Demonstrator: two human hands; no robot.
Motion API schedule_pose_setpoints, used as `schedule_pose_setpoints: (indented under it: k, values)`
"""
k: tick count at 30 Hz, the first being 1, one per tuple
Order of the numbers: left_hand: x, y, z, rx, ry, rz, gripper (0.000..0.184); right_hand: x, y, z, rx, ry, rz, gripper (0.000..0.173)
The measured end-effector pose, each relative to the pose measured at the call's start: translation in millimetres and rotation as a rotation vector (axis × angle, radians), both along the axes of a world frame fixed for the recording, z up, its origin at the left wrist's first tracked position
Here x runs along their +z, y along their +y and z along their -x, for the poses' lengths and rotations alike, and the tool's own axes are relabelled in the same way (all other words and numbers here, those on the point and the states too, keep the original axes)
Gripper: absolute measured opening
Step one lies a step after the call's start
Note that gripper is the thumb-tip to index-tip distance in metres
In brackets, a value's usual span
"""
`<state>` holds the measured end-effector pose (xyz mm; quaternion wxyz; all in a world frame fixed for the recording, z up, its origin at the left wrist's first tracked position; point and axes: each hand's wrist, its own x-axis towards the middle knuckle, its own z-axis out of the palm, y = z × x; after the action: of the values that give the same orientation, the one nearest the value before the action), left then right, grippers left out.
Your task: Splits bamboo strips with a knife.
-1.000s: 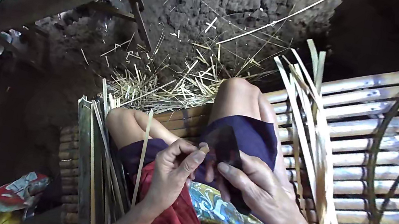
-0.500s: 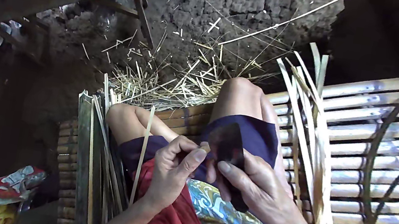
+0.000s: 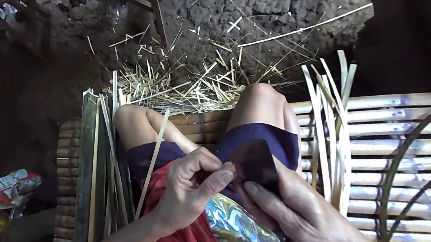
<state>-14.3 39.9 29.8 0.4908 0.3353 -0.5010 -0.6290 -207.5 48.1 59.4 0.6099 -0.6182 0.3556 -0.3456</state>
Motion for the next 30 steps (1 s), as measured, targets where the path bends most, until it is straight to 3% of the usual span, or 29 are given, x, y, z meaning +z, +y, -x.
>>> schedule_pose_setpoints:
  k: [5,8,15,20,25,28,30]
  values:
    - [2.6,4.7,1.0,0.004,-0.014,0.029,0.009,1.2,5.7,-9.2,-0.054,0.043,0.035,0.016]
    - [6.1,5.4,-3.2,0.015,-0.128,0.148,0.010,1.6,5.4,-4.6,-0.006,0.135,0.108,0.021]
    - [11.2,7.3,-2.5,0.012,-0.219,0.159,0.012,12.4,-0.6,9.2,0.070,0.303,0.163,0.020]
    - [15.2,1.3,-7.7,-0.157,-0.130,-0.113,0.008,11.1,-6.4,20.4,0.172,0.258,0.011,0.018]
    - [9.9,1.2,-2.1,-0.165,-0.111,-0.161,0.009,12.4,-6.6,12.3,0.157,0.441,0.128,0.021]
    - [7.9,-4.6,-0.2,-0.133,-0.087,-0.213,0.011,4.4,-10.3,15.6,0.118,0.469,0.133,0.039]
    - [16.3,-11.2,-7.6,-0.229,-0.067,-0.201,0.017,-3.6,-17.0,25.1,0.075,0.395,0.101,0.045]
